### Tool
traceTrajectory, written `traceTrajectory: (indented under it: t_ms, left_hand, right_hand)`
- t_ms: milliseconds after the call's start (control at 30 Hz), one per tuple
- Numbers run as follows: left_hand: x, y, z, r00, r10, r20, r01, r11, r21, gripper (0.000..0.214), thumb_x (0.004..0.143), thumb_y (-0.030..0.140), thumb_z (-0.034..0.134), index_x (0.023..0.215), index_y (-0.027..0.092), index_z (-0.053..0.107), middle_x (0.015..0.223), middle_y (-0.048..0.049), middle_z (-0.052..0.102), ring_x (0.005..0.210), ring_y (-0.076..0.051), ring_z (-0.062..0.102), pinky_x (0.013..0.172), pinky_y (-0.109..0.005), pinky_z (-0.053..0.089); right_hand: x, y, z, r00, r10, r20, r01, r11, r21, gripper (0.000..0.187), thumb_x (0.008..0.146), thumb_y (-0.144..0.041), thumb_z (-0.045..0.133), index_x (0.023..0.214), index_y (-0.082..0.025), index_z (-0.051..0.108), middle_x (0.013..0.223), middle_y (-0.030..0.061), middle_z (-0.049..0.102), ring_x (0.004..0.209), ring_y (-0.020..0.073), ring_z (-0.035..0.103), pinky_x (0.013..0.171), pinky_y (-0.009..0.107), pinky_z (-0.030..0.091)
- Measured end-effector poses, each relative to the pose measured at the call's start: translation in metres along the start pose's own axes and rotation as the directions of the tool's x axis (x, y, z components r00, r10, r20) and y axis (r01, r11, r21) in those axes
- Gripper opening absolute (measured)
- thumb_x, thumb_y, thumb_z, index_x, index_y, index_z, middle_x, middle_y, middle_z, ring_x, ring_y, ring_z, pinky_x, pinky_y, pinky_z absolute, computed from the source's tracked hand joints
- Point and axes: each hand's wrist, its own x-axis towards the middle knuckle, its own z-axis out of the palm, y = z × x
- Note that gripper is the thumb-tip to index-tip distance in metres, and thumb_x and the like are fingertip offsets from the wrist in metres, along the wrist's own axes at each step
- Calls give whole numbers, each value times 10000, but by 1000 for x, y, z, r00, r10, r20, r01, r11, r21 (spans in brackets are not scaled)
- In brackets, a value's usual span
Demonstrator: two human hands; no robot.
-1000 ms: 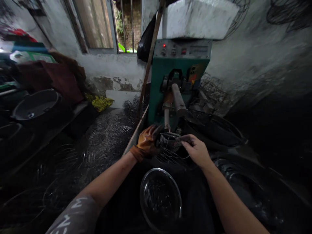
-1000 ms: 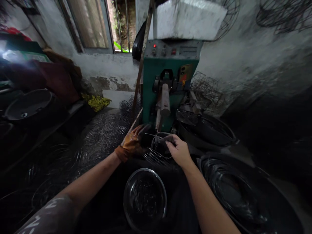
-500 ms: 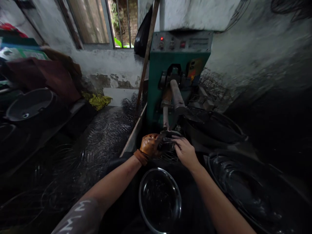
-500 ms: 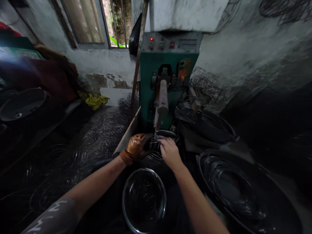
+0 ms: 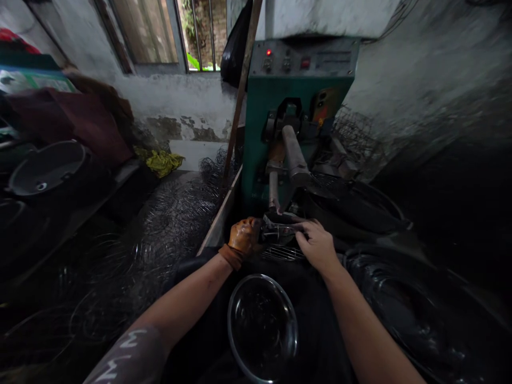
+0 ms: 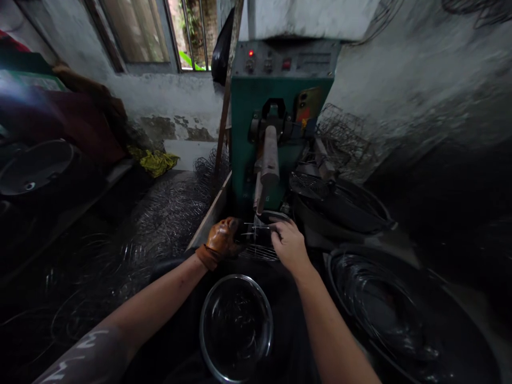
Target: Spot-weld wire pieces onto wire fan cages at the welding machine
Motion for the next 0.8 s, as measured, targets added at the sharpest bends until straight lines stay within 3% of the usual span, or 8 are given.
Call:
traceTrajectory:
  t_ms: [100, 233, 333, 533, 800]
  left_hand:
    - [-1, 2, -3, 1000, 2, 24, -2, 1000, -4, 594, 788, 525, 736, 1253, 181, 600, 1206, -118, 677, 1061, -316, 664, 897, -411, 539]
    - [-1, 4, -5, 999, -21, 42, 22, 999, -40, 592, 785, 505, 745, 1257, 182, 592, 1210, -114, 676, 1052, -301, 670, 892, -393, 544]
    - [1, 1, 0, 999, -32, 31, 34, 998, -59, 574, 776, 488, 752, 1244, 193, 598, 1213, -101, 675, 1057, -289, 670, 892, -375, 548]
    - [10, -9, 16, 997, 17, -81, -23, 997, -72, 620, 811, 529, 704, 1324, 203, 580, 1265, -105, 661, 1130, -295, 649, 972, -393, 531]
    - [33, -13, 13, 987, 115, -112, -125, 988, -92, 656, 800, 474, 722, 1371, 192, 565, 1333, -107, 641, 1212, -296, 616, 1043, -408, 507]
  right_hand:
    - [2, 2, -3, 999, 19, 29, -20, 1000, 21, 225, 840, -191, 517, 864, -240, 736, 981, 61, 784, 952, 256, 723, 910, 452, 581]
    - [2, 4, 0, 999, 32, 44, -36, 996, 86, 152, 855, -319, 618, 831, -245, 749, 1129, 85, 768, 1023, 281, 703, 917, 474, 575]
    - [3, 7, 4, 996, 75, 49, -81, 989, 127, 206, 870, -412, 637, 832, -245, 752, 1199, 102, 744, 1088, 295, 684, 930, 482, 563]
    - [5, 14, 6, 985, 149, 93, -161, 976, 147, 242, 870, -452, 615, 813, -237, 710, 968, 91, 769, 900, 266, 719, 832, 421, 587]
    - [10, 24, 7, 986, 151, 77, -163, 970, 179, 224, 857, -409, 599, 867, -227, 729, 1026, 93, 782, 977, 266, 716, 901, 428, 570]
